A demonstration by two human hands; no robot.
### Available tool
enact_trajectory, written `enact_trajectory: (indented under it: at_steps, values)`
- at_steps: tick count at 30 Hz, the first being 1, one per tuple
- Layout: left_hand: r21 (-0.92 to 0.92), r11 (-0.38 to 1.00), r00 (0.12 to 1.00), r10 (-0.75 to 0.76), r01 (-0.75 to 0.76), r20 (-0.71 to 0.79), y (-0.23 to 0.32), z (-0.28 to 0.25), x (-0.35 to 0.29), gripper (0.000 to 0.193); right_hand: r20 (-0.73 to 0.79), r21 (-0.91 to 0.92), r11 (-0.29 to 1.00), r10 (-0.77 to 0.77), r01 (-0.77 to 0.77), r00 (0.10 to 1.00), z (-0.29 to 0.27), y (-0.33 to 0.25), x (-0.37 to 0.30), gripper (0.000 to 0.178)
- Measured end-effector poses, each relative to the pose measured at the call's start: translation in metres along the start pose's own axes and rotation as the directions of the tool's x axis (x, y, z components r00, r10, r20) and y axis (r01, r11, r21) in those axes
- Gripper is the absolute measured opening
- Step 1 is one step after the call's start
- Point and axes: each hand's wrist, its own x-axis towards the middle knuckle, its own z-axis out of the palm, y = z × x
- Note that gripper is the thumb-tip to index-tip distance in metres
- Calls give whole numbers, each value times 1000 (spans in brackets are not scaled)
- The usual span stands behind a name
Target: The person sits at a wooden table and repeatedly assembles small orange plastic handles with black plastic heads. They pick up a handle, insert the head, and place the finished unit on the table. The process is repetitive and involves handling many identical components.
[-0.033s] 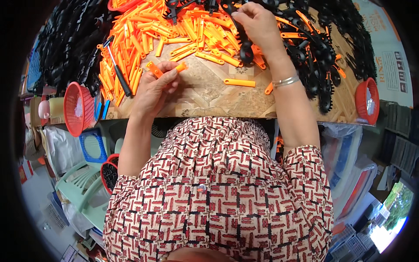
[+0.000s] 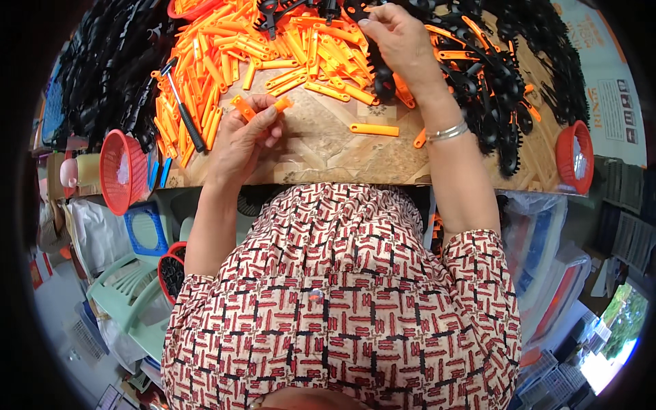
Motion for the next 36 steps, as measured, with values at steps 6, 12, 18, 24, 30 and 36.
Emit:
enact_trajectory:
  at_steps: [6,12,18,24,30,36]
  values:
    - [174,974,989,149,-148,8,15,7,-7,17,387,498,740,278,-453,879,36,-69,-37,11]
    - [658,547,809,564,-517,167,31,7,-9,20,328,230,849,393,-476,859,48,-62,-56,27]
    - [744,341,758,563,-576,329,34,3,-6,17,387,158,899,325,-409,863,50,-70,-68,23]
    - [761,265,757,506,-592,412,39,2,-8,16,418,16,967,224,-253,881,49,-77,-71,23]
    - [733,349,784,477,-584,398,31,-2,-9,16,438,-57,986,166,-157,884,52,-75,-72,21]
    - [775,374,834,436,-510,339,33,4,-16,12,451,-109,992,-13,70,892,53,-81,-76,15]
